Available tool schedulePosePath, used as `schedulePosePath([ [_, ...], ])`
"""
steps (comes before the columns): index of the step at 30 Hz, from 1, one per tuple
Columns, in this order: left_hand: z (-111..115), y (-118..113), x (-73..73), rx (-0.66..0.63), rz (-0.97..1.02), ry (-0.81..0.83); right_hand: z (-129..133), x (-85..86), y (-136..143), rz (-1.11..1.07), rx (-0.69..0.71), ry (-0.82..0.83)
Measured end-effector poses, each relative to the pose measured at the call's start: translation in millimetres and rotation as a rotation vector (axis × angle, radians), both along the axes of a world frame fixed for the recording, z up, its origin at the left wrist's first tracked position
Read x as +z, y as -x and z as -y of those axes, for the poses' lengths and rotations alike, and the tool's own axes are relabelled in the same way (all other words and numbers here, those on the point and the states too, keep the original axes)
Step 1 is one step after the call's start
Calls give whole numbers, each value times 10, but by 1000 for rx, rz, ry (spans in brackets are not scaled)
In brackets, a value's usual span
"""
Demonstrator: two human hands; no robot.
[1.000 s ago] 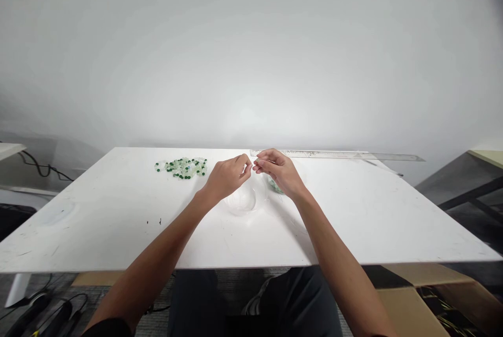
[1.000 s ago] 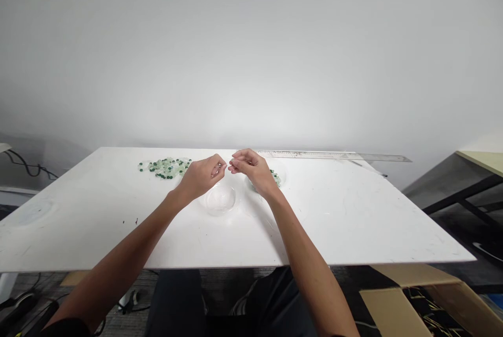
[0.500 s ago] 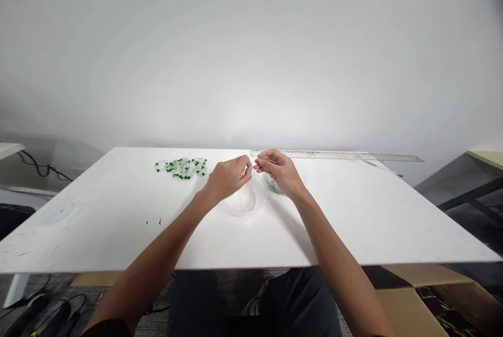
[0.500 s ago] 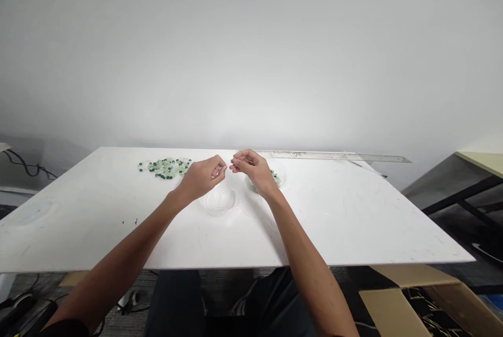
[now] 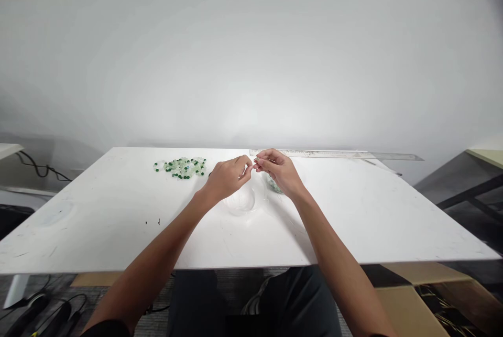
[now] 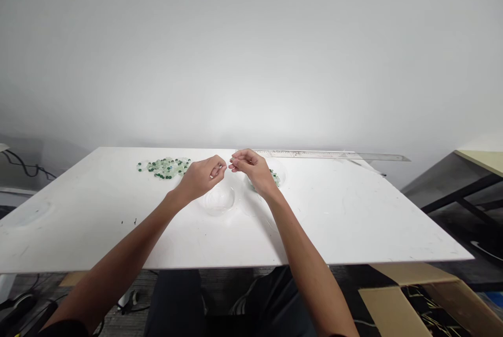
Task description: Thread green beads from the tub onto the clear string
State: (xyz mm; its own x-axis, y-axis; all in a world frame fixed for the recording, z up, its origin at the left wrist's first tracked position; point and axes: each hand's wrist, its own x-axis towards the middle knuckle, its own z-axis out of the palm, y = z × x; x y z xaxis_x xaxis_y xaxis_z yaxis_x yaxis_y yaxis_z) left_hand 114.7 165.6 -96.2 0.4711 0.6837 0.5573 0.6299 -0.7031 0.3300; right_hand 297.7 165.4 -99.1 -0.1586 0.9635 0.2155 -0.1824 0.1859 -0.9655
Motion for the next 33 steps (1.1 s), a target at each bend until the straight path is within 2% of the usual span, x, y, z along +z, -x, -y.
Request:
schedulePosePath([
  [10, -4, 1, 6, -5, 51, 12, -3, -7, 2, -7, 2, -1],
  [23, -25, -6, 3, 58, 81, 18, 3, -3, 3, -14, 6, -7],
  [33, 21, -8, 48, -6, 197, 135, 0, -9, -2, -22, 16, -2],
])
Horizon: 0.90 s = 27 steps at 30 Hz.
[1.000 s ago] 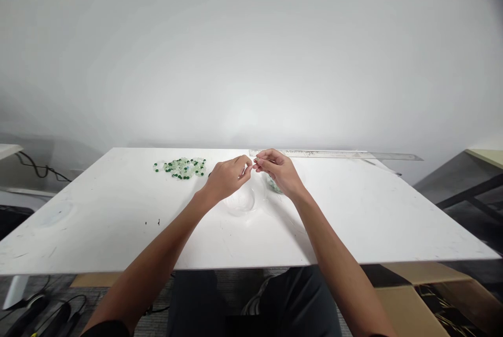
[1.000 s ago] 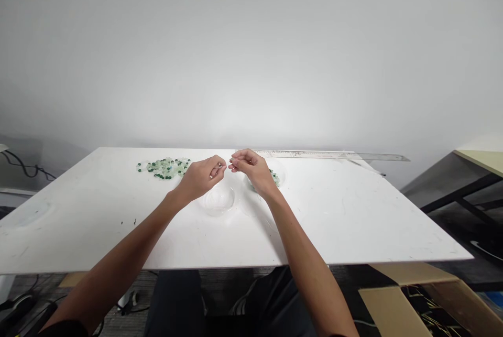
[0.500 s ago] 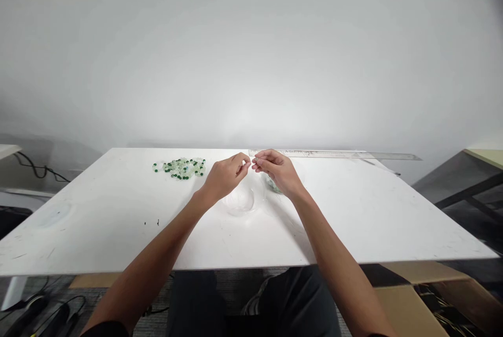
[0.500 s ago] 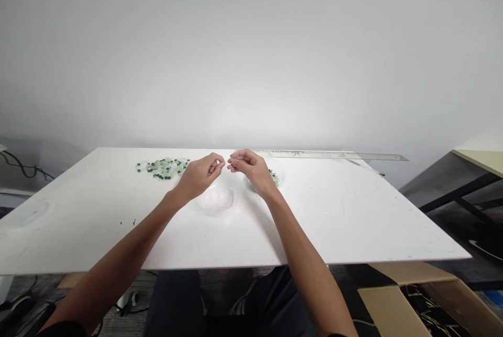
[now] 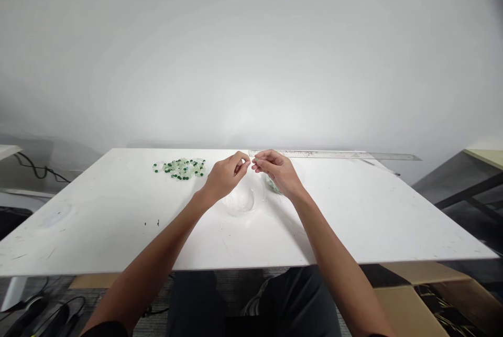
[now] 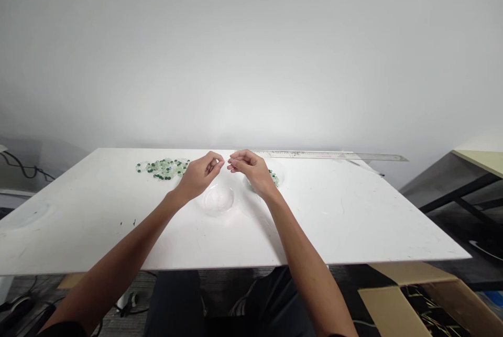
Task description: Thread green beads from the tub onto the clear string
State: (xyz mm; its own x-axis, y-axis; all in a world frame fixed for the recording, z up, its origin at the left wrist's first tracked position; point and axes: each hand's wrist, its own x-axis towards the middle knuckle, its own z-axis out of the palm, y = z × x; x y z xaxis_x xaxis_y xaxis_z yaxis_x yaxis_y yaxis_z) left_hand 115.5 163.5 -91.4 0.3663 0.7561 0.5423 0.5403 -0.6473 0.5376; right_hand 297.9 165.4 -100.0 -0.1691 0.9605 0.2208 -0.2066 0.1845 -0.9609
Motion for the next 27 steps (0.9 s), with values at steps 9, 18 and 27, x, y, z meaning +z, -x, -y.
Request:
schedulePosePath([
  [9, -16, -3, -5, 9, 4, 25, 2, -6, 3, 9, 20, -5],
  [18, -33, 0, -25, 52, -101, -9, -3, -9, 7, -10, 1, -11],
  [27, -18, -5, 5, 14, -40, 48, -4, -12, 11, 22, 5, -18],
])
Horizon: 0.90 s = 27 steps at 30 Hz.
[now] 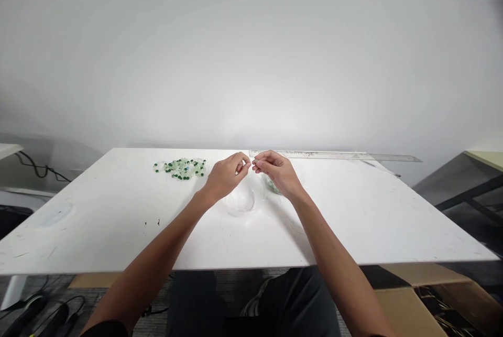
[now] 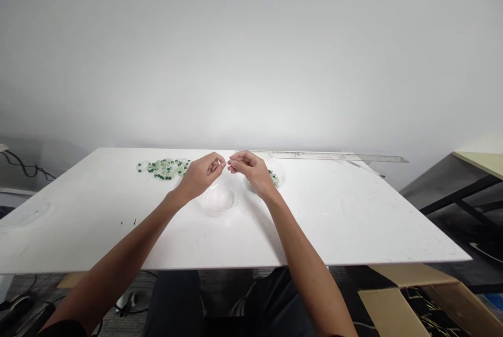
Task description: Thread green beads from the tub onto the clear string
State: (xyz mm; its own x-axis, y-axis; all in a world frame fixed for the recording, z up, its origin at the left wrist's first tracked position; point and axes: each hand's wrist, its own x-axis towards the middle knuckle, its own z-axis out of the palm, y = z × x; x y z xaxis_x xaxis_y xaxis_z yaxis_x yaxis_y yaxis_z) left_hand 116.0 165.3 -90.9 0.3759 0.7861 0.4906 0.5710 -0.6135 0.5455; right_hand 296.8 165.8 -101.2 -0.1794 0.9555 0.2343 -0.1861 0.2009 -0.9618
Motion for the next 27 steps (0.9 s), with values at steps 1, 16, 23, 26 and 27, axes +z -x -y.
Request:
schedulePosePath([
  [1, -1, 0, 1, 6, 5, 4, -2, -3, 2, 7, -5, -1],
  [16, -18, -36, 14, -124, 134, 21, 23, 37, 99, 216, -4, -131],
  [23, -16, 73, 166, -50, 30, -16, 11, 620, -9, 184, -153, -259],
  [26, 23, 122, 231, -15, -36, -16, 56, 994, -53, 200, -193, -362],
  [27, 37, 134, 254, -12, -29, -19, 66, 1075, -58, 226, -194, -382],
])
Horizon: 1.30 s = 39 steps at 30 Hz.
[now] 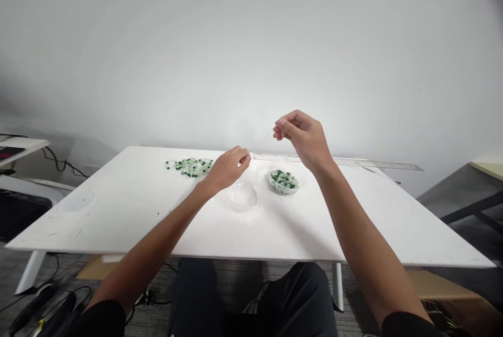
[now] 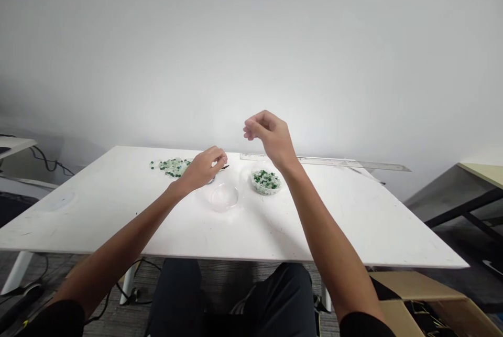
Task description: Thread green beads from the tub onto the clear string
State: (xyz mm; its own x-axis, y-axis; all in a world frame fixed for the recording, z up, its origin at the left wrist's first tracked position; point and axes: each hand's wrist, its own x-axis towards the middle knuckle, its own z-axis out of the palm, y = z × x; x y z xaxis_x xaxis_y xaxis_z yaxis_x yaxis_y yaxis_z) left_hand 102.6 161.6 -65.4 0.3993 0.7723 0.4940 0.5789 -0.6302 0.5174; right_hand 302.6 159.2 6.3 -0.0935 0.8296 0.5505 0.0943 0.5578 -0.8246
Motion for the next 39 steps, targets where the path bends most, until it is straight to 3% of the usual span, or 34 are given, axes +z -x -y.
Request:
schedulePosePath([
  [2, 29, 21, 58, -8, 55, -5, 18, 48, -1, 76, 6, -1],
  [4, 61, 42, 137, -6, 126, -11, 60, -73, -4, 158, -18, 30],
  [9, 159, 113, 361, -2, 267, 62, 450, -809, -55, 315, -349, 87],
  [12, 218, 140, 456, -53, 339, 162, 721, -1198, -84, 492, -361, 189],
  [16, 272, 123, 538, -117, 455, 232, 820, -1420, -104, 693, -323, 283],
  [20, 313, 86, 606, -165, 616, 282, 773, -1448, -109, 782, -194, 335],
  [23, 360, 82, 660, -201, 706, 320, 796, -1418, -116, 750, -174, 343],
  [29, 485, 119, 776, -140, 813, 266, 938, -1138, -199, 582, -102, 322],
  [34, 605, 154, 853, -113, 884, 246, 988, -863, -278, 556, -168, 288],
  [39, 688, 179, 849, -84, 892, 273, 977, -837, -310, 550, -217, 262],
])
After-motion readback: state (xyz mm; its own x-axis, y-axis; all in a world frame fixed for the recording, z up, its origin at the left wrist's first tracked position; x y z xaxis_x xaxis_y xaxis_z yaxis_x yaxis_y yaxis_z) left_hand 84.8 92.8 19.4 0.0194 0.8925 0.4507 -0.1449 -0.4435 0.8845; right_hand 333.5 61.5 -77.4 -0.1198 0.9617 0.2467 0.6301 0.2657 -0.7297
